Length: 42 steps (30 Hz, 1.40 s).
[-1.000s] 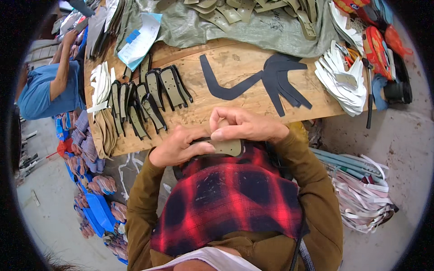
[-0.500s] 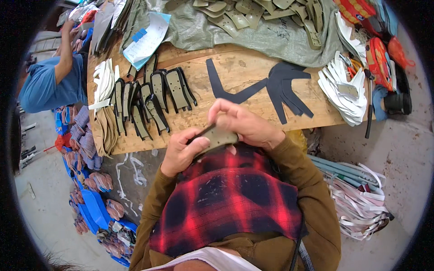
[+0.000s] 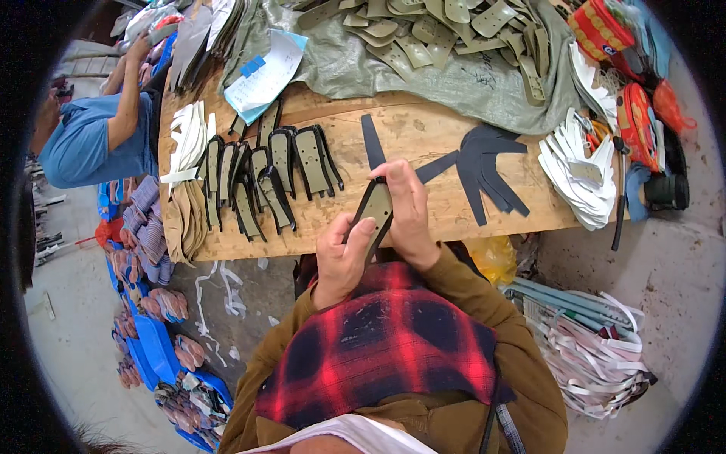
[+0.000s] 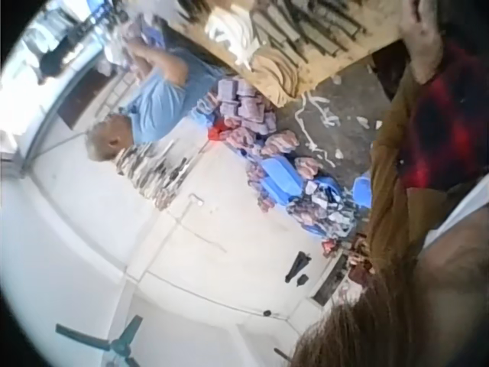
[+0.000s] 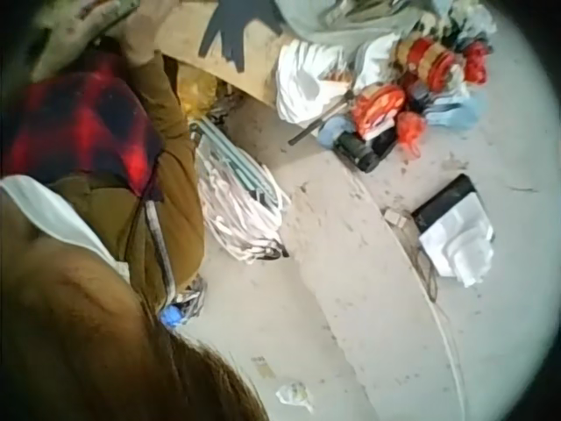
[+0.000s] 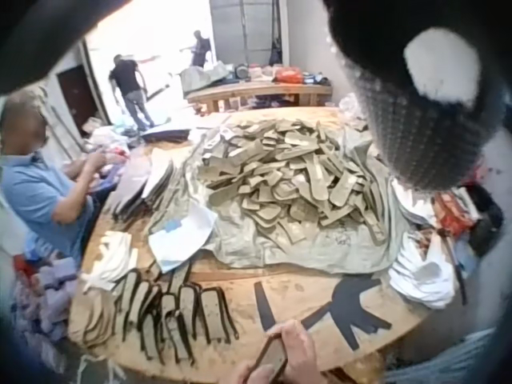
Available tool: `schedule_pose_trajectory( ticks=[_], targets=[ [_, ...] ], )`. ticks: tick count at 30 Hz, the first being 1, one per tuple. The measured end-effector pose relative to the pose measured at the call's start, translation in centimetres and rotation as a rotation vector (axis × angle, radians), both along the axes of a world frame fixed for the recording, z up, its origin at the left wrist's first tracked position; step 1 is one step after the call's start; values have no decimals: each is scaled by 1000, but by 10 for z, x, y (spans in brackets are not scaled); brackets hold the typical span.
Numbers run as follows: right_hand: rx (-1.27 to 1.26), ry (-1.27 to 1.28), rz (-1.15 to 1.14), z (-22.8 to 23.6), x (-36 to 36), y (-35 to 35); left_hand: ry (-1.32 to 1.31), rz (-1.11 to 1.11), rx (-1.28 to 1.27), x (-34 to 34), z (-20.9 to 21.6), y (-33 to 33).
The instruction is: The person assembles shoe components by hand, repeatedly picking up a beige sole piece and a black strap, aligning them, and pressing them together. The person places the finished assemblies into a yellow plastic bag on the table.
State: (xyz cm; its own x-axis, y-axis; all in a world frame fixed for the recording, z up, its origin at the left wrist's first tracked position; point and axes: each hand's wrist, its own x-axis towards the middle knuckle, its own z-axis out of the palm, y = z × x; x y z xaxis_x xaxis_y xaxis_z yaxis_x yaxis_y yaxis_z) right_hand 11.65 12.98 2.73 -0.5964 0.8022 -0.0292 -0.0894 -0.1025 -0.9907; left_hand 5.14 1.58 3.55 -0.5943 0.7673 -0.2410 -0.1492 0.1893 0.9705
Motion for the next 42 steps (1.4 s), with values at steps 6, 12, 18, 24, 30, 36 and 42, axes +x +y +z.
schedule_pose_trajectory(
  ticks=[6, 12, 18, 24, 30, 36, 42],
  targets=[
    [-46, 143, 99, -11, -6, -26, -143, 42, 171, -5, -26, -4],
    [-411, 304, 310, -5, -4, 3, 291, 44, 204, -5, -33, 1],
    [-448, 213, 356, 3, -11, -4, -605, 22, 188, -11, -27, 3],
    [-467, 255, 254, -3, 2, 13, -1304, -373, 387, -27, -19, 0],
    [-477, 56, 318, -2, 6, 12, -830, -334, 17, -26, -3, -9],
    [-507, 8, 442, 14, 12, 4, -945, -292, 4, -32, -2, -13],
    [-466, 82, 407, -6, 14, 15, -960, -309, -24, -30, 4, -8]
  ],
)
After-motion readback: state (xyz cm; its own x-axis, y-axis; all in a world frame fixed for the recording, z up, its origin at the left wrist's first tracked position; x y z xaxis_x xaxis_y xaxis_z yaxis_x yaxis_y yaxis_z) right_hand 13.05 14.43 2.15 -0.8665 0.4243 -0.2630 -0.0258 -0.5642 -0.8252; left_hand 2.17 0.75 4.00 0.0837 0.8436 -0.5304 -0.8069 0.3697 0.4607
